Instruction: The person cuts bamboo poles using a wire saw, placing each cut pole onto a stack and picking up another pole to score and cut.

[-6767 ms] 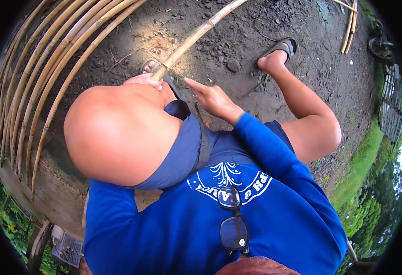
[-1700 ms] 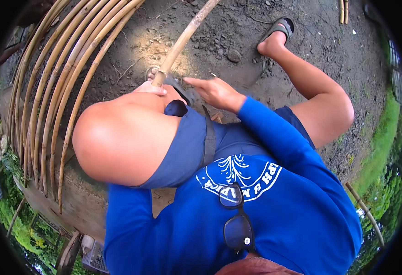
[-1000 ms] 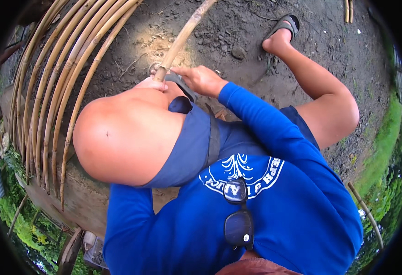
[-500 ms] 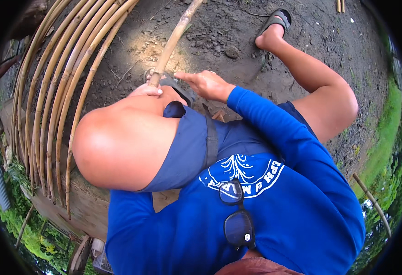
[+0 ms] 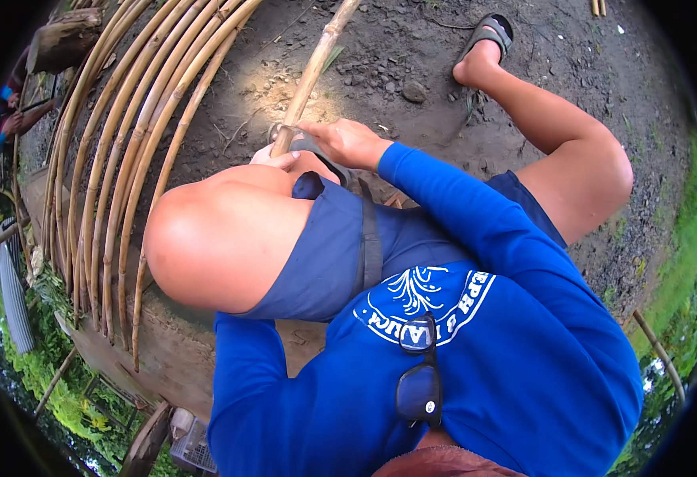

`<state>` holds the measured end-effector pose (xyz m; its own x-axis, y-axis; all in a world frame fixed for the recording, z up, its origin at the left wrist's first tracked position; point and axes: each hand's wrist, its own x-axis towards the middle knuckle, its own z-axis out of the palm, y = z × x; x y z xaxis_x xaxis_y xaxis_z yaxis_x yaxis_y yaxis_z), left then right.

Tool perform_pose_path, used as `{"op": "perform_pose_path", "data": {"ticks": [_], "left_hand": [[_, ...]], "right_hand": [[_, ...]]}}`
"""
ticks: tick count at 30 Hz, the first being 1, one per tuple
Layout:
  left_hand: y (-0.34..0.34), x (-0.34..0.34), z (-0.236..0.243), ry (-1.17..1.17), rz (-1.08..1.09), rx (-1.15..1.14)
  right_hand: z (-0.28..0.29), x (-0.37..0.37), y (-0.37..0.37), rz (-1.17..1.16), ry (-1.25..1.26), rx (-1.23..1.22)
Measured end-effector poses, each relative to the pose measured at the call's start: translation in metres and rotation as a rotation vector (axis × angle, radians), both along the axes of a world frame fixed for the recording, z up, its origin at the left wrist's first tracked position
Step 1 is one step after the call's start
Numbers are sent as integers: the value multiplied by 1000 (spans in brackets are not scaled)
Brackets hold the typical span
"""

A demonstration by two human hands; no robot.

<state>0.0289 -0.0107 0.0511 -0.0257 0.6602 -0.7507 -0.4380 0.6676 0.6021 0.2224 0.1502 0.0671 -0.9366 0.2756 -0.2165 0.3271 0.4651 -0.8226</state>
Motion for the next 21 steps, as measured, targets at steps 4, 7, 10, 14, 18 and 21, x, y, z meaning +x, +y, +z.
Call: {"op": "perform_pose_path", "data": {"ticks": [4, 7, 10, 14, 18, 21], "left_hand": [[-6, -21, -12, 432, -162, -64], [-3, -26, -23, 487, -195, -138], [-25, -20, -51, 575, -103, -59], [-2, -19, -58, 933, -290, -124], [-3, -10, -61, 1059, -307, -257], [3, -1, -60, 1189, -384, -504]], "right_hand": [[18, 22, 10, -159, -63, -34], [19, 48, 26, -188, -110, -13], [32, 36, 12, -159, -93, -34], [12, 26, 6, -193, 10, -28], [4, 23, 3, -123, -65, -14], [-1, 27, 1, -114, -31, 25]]}}
